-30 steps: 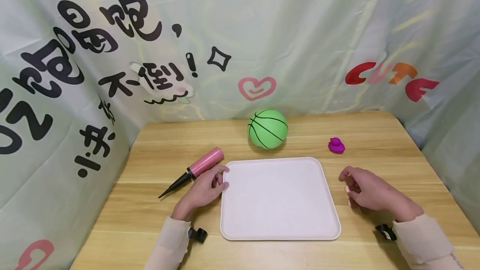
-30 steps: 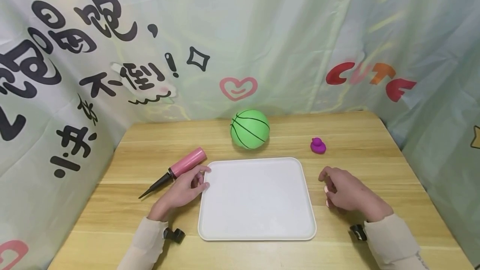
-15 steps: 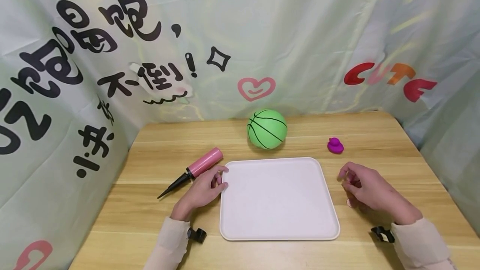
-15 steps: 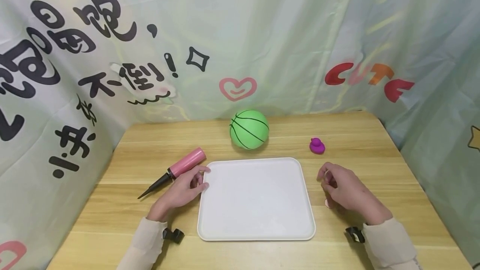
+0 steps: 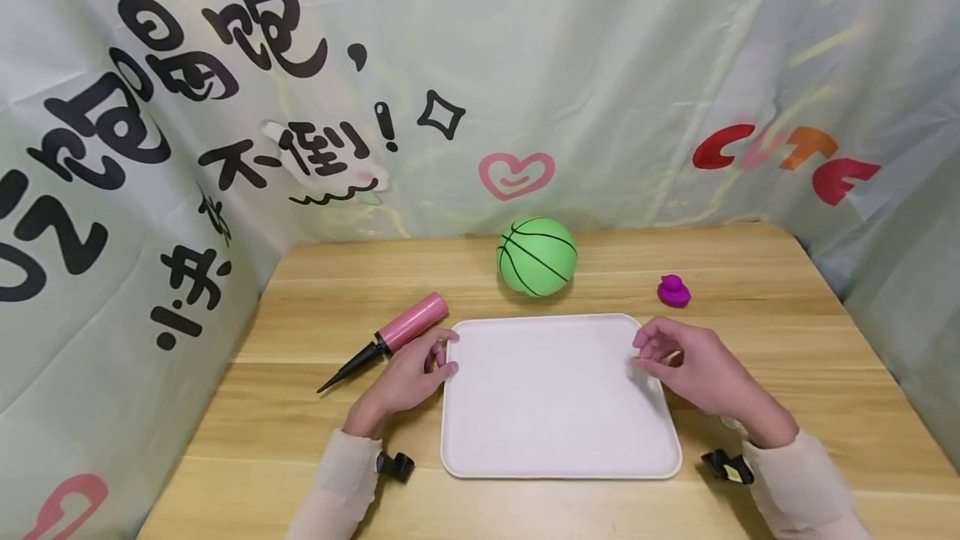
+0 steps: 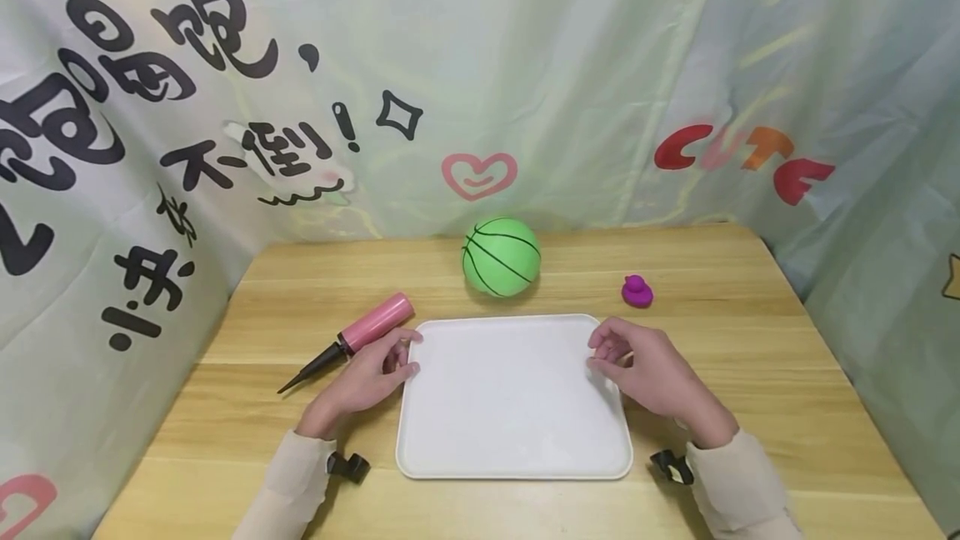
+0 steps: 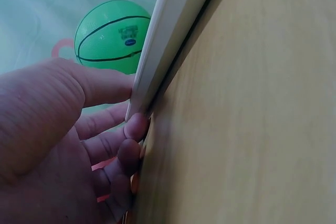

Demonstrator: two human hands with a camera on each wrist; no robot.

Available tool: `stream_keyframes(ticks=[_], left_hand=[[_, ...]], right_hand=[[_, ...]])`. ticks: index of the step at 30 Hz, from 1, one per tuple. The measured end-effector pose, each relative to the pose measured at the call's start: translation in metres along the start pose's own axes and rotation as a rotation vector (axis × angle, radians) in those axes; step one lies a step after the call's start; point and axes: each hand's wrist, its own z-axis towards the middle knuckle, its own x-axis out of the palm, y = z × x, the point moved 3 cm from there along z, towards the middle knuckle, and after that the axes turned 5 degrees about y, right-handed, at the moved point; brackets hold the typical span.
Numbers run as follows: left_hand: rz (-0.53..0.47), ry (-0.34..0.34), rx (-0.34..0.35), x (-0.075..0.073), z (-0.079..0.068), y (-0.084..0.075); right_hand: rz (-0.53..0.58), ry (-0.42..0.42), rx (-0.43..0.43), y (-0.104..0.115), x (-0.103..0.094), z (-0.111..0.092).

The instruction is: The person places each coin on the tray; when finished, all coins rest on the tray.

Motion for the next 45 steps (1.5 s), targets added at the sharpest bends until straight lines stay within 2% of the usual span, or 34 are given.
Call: stream_keyframes(ticks=[2, 3, 9, 13, 15, 20, 22, 29, 33, 34, 36, 40, 41, 45], left_hand=[[-0.007, -0.014, 0.026, 0.001, 0.001, 0.002], [-0.003, -0.023, 0.062, 0.003, 0.002, 0.007], [-0.013, -0.047, 0.144, 0.005, 0.003, 0.015], [-0.003, -0.044, 0.111, 0.003, 0.002, 0.01], [-0.014, -0.03, 0.054, 0.0, 0.0, 0.002], [-0.012, 0.016, -0.035, 0.001, 0.0, -0.001], [-0.013, 0.015, -0.026, 0.001, 0.0, 0.0], [-0.008, -0.022, 0.071, 0.007, 0.003, 0.014], [-0.02, -0.021, 0.086, 0.003, 0.001, 0.006], [-0.014, -0.031, 0.118, 0.005, 0.001, 0.01], [-0.026, -0.027, 0.099, 0.003, -0.001, 0.006], [-0.034, -0.029, 0.102, 0.004, -0.002, 0.01], [-0.036, -0.026, 0.08, 0.003, -0.002, 0.008], [-0.02, -0.03, 0.098, 0.004, -0.001, 0.01]], right_hand=[[0.013, 0.001, -0.016, 0.007, 0.003, 0.004], [0.02, 0.003, -0.018, 0.01, 0.004, 0.006], [0.072, 0.019, -0.022, 0.023, 0.016, 0.018], [0.097, 0.047, -0.03, 0.03, 0.029, 0.028], [0.101, 0.066, -0.046, 0.035, 0.036, 0.033], [0.105, 0.1, -0.096, 0.048, 0.051, 0.044], [0.12, 0.116, -0.103, 0.052, 0.056, 0.049], [0.233, 0.16, -0.082, 0.056, 0.072, 0.066], [0.267, 0.196, -0.066, 0.057, 0.082, 0.077], [0.277, 0.21, -0.061, 0.057, 0.085, 0.08], [0.298, 0.238, -0.062, 0.056, 0.092, 0.086], [0.312, 0.285, -0.062, 0.055, 0.105, 0.096], [0.31, 0.293, -0.06, 0.055, 0.108, 0.099], [0.283, 0.302, -0.035, 0.055, 0.114, 0.105]])
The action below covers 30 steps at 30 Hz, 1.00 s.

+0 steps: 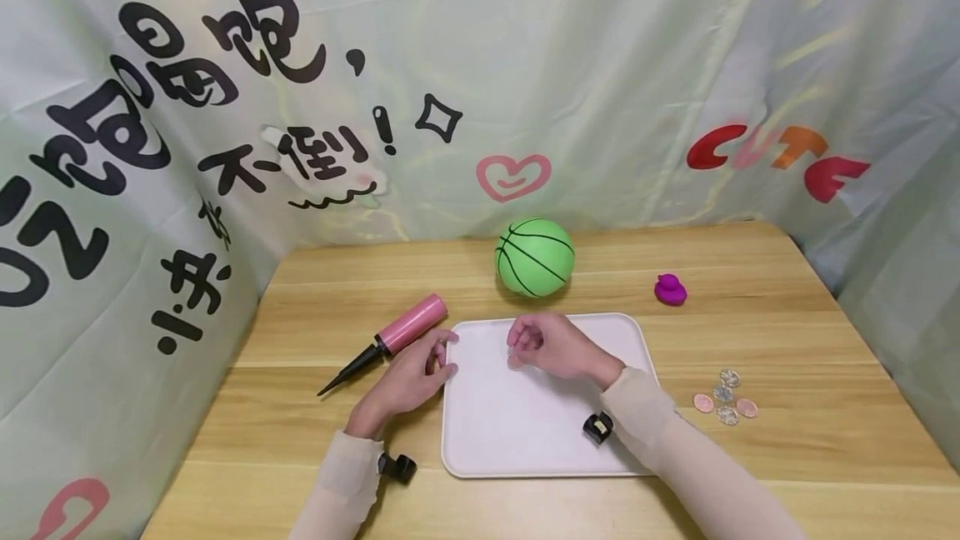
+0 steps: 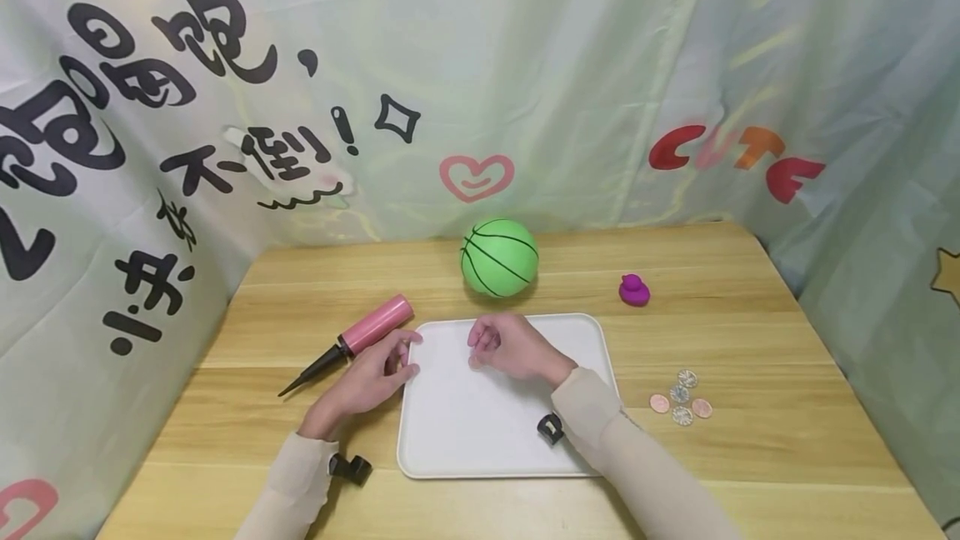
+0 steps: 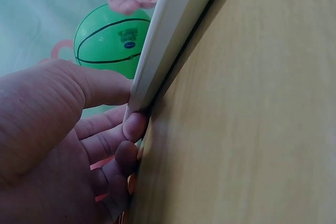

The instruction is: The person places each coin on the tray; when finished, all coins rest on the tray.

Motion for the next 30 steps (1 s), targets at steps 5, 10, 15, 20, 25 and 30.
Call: stream_keyframes(ticks=[5, 10, 15, 20, 25, 30], left_hand=[[-0.009, 0.029, -0.076, -0.002, 0.002, -0.007], [-0.001, 0.054, -0.135, -0.003, 0.003, -0.01], [0.002, 0.025, -0.084, -0.001, 0.003, -0.009], [-0.013, 0.004, -0.006, 0.0, 0.003, -0.006], [-0.026, 0.008, -0.009, -0.002, 0.002, -0.005], [-0.045, 0.021, -0.133, -0.006, 0.004, -0.009]], right_hand=[[-0.012, 0.002, 0.013, -0.001, 0.002, 0.006], [-0.026, 0.004, 0.007, -0.002, 0.004, 0.007], [-0.059, -0.001, -0.002, -0.002, 0.005, 0.005], [-0.081, -0.027, -0.014, 0.002, 0.001, 0.0], [-0.063, -0.042, -0.026, 0.007, -0.005, -0.007], [-0.014, -0.007, -0.052, 0.014, -0.009, -0.02]])
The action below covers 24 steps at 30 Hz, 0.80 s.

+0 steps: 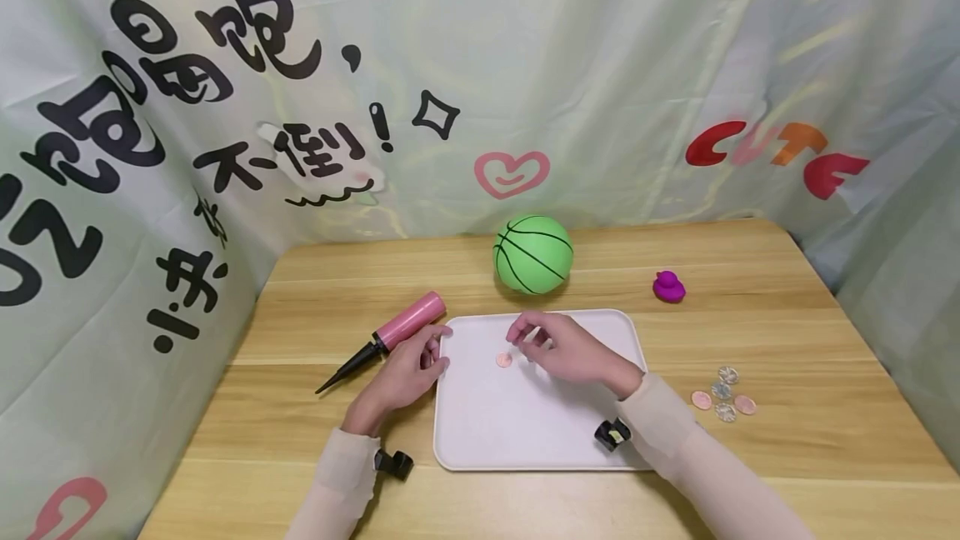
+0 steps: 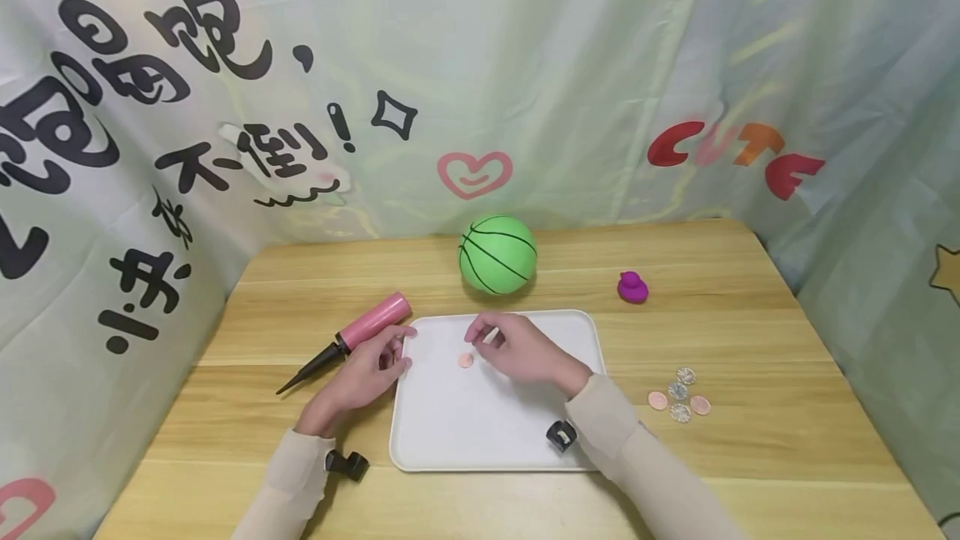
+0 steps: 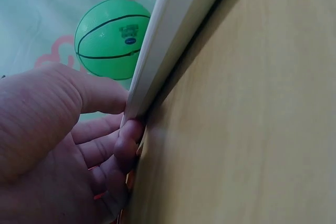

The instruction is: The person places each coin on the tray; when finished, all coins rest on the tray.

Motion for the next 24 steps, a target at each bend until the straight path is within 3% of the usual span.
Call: stream_keyframes(ticks=[4, 10, 17, 24], left_hand=[[0.018, 0.007, -0.044, -0.001, 0.001, -0.001], [0.031, 0.001, -0.037, -0.001, 0.001, -0.001], [0.04, 0.004, -0.031, 0.0, 0.0, -0.003], [0.043, 0.002, -0.044, -0.001, 0.0, -0.004]], right_hand=[[0.014, 0.006, 0.007, 0.008, -0.005, -0.014], [-0.02, -0.05, 0.016, 0.012, -0.019, -0.038], [-0.067, -0.169, 0.036, 0.0, -0.044, -0.067], [-0.063, -0.235, 0.061, -0.017, -0.073, -0.101]])
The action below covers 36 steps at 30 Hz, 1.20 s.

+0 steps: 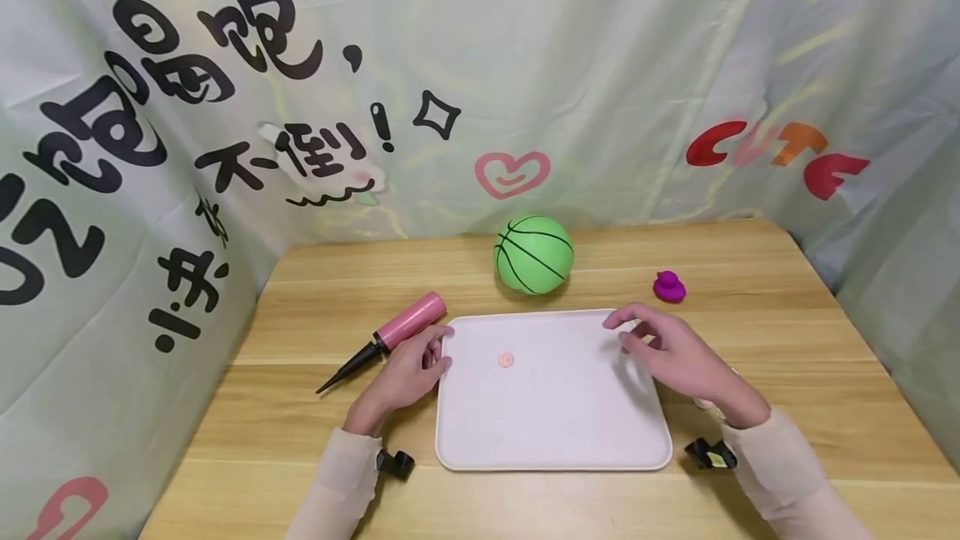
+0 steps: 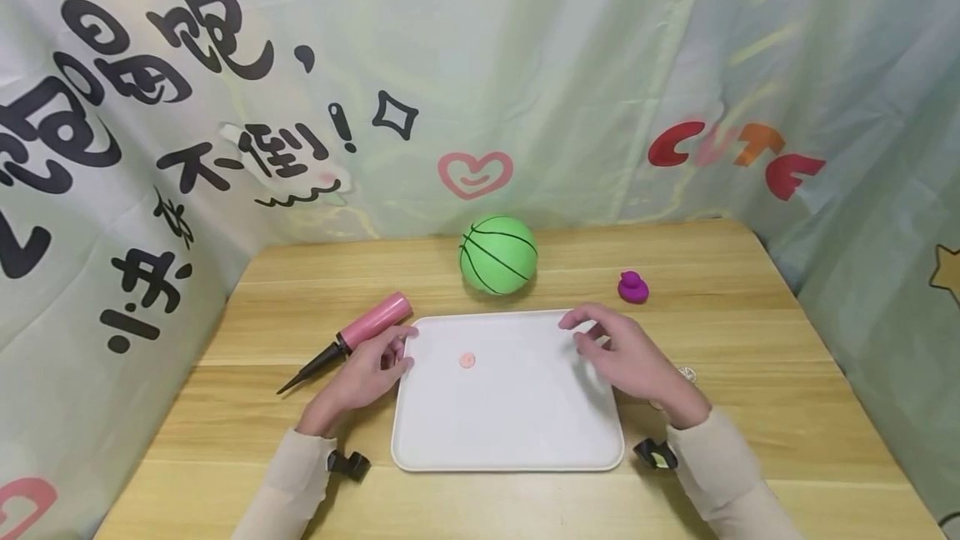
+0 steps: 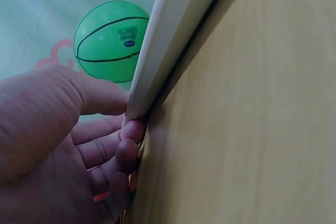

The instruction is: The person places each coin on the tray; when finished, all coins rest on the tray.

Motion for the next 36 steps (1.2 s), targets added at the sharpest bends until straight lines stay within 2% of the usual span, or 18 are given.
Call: stream_keyframes(ticks=[6, 13, 18, 24, 33, 36], left_hand=[[0.002, 0.002, -0.008, 0.0, 0.0, 0.0], [0.002, 0.003, -0.001, 0.0, 0.0, 0.0], [0.002, 0.007, -0.005, 0.002, 0.0, 0.001], [-0.008, 0.012, -0.017, 0.002, 0.002, 0.001], [-0.001, 0.006, -0.018, 0.002, 0.001, 0.0], [0.006, 0.005, -0.013, 0.001, 0.0, -0.001]], right_hand=[[-0.097, -0.034, 0.024, -0.022, -0.026, -0.018], [-0.199, -0.011, 0.075, -0.036, -0.045, -0.035], [-0.216, -0.003, 0.087, -0.042, -0.046, -0.042], [-0.3, 0.002, 0.06, -0.047, -0.043, -0.052], [-0.309, 0.167, 0.142, -0.056, -0.04, -0.065], [-0.324, 0.199, 0.142, -0.058, -0.04, -0.067]])
